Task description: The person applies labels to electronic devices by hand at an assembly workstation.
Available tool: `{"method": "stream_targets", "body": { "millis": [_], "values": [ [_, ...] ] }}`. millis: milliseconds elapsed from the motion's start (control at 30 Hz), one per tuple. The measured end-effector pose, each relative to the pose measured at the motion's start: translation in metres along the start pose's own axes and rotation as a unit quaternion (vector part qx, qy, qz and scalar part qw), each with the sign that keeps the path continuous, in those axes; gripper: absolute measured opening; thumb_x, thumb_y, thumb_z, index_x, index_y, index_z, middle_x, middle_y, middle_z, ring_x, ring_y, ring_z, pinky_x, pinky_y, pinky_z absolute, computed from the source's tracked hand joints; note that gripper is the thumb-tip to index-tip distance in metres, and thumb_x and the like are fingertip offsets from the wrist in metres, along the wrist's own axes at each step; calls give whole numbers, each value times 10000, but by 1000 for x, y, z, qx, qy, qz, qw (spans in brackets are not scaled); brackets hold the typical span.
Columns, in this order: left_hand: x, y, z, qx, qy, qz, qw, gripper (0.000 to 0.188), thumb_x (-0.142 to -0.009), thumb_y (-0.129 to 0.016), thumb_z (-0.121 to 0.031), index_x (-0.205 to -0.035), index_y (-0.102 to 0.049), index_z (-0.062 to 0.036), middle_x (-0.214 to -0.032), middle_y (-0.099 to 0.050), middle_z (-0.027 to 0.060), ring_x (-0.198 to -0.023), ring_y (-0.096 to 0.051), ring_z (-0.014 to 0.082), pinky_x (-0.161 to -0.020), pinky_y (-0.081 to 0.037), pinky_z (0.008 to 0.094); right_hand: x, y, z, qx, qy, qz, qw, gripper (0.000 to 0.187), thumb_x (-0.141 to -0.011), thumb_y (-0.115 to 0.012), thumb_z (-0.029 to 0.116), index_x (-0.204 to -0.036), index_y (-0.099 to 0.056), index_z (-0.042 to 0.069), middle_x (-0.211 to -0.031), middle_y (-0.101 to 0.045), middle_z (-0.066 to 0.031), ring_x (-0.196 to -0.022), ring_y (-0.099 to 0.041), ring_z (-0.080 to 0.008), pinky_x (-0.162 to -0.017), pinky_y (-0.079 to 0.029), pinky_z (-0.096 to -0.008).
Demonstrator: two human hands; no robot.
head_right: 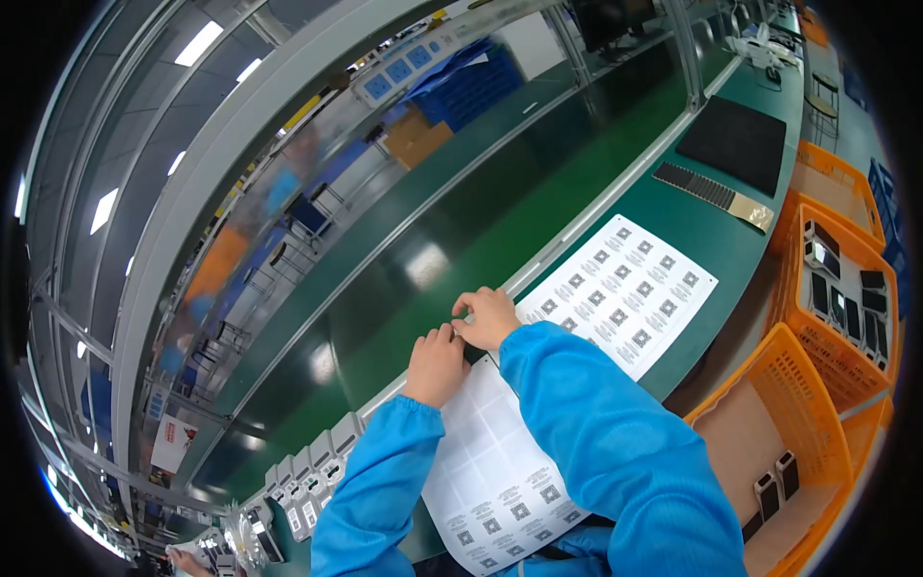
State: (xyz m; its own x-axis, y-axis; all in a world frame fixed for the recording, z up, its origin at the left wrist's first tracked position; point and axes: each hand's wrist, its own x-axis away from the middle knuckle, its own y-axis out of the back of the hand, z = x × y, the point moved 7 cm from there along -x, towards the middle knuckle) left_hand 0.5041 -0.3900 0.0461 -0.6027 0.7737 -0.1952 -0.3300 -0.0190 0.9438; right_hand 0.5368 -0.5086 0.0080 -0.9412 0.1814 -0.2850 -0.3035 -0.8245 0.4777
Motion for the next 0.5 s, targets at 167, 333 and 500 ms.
{"method": "stream_targets", "body": {
  "millis": [167, 333, 500],
  "values": [
    [4, 6, 5, 22, -3, -18, 1000, 248, -761, -666, -95, -997, -689, -21, -1006, -612, 105, -959, -614, 292, -800, -498, 424, 2, 3, 9, -2, 12, -15, 1000, 184, -797, -764, 240, -964, -746, 166, -941, -644, -89, -1001, -583, -311, -930, -470, -432],
    [5, 6, 9, 87, 22, -39, 995, 145, -800, -649, -86, -913, -691, -6, -1078, -631, 119, -944, -645, 317, -807, -534, 456, 3, -5, -3, 36, 15, 44, 998, 160, -755, -753, 218, -915, -756, 203, -1051, -644, -82, -1083, -548, -335, -968, -434, -465],
    [12, 8, 19, 149, 61, -39, 986, 119, -837, -663, -98, -916, -697, -15, -1086, -630, 108, -949, -659, 319, -803, -555, 449, 14, -16, 13, 138, 45, 134, 980, 95, -727, -771, 235, -822, -765, 241, -1114, -636, -68, -1173, -501, -339, -1003, -377, -498]
  ]
}}
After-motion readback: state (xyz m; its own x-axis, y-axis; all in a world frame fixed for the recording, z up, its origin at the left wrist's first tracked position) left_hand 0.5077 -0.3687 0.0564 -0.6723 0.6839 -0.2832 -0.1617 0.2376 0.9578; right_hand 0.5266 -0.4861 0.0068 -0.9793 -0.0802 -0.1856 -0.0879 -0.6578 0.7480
